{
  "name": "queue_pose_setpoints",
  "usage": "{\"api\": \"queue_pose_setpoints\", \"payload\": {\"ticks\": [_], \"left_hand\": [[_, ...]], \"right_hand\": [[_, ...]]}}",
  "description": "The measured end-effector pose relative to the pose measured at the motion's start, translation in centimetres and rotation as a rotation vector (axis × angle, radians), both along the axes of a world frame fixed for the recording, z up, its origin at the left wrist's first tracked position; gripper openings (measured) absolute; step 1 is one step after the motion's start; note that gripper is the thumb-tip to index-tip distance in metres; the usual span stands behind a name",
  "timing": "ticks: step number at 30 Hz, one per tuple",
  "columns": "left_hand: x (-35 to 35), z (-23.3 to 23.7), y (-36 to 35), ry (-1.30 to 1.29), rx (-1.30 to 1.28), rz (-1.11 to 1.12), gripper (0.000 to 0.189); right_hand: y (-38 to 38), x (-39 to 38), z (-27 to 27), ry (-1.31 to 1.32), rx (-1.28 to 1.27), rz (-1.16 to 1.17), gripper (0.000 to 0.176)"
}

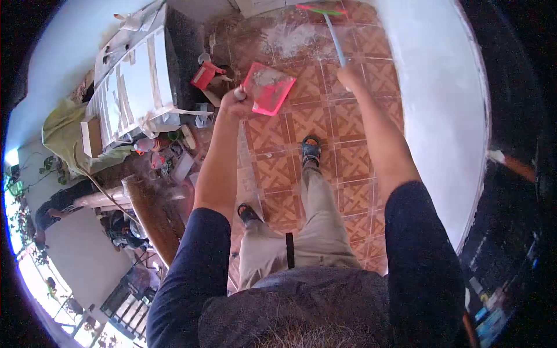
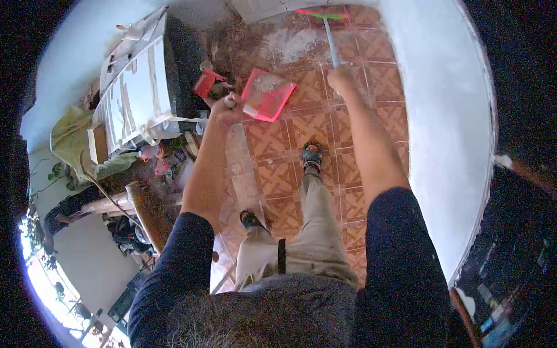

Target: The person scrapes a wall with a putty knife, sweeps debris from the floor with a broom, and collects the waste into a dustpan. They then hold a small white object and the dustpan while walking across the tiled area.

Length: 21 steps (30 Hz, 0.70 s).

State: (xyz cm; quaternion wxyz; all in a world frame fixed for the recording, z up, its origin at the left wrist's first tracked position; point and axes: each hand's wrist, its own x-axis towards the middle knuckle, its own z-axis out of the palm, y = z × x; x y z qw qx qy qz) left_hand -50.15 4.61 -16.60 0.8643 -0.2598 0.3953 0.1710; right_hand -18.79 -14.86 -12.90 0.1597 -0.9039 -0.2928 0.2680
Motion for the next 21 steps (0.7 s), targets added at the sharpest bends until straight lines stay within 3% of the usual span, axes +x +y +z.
{"api": "queue_pose_setpoints", "payload": {"ticks": [3, 6, 8, 10, 12, 15, 20, 21], "left_hand": [[5.3, -0.7, 2.8, 0.038, -0.001, -0.054, 0.016], [9.5, -1.6, 5.4, 0.078, -0.008, 0.010, 0.015], [11.3, -1.7, 7.1, 0.091, -0.105, 0.063, 0.016], [12.7, -1.2, 7.8, 0.096, -0.033, 0.064, 0.019], [13.5, -1.5, 9.0, 0.078, 0.002, 0.106, 0.021], [14.3, -1.3, 10.1, 0.118, -0.054, 0.154, 0.019], [11.9, -3.8, 10.7, 0.055, 0.038, 0.107, 0.016], [11.6, -3.1, 10.3, 0.092, -0.069, 0.182, 0.014]], "right_hand": [[3.5, 1.7, -5.9, 0.031, -0.032, 0.094, 0.033], [2.1, -2.1, -10.4, -0.066, 0.022, 0.219, 0.032], [-1.0, -4.7, -17.6, -0.051, -0.182, 0.304, 0.033], [-4.3, -8.1, -7.0, -0.035, -0.119, 0.208, 0.033], [-7.8, -9.4, -3.3, 0.260, -0.169, 0.149, 0.031], [-11.2, -9.3, 7.1, 0.415, -0.169, 0.167, 0.030], [-15.4, -8.2, 17.2, 0.450, -0.094, 0.181, 0.037], [-15.1, -7.6, 18.9, 0.467, -0.093, 0.132, 0.039]]}}
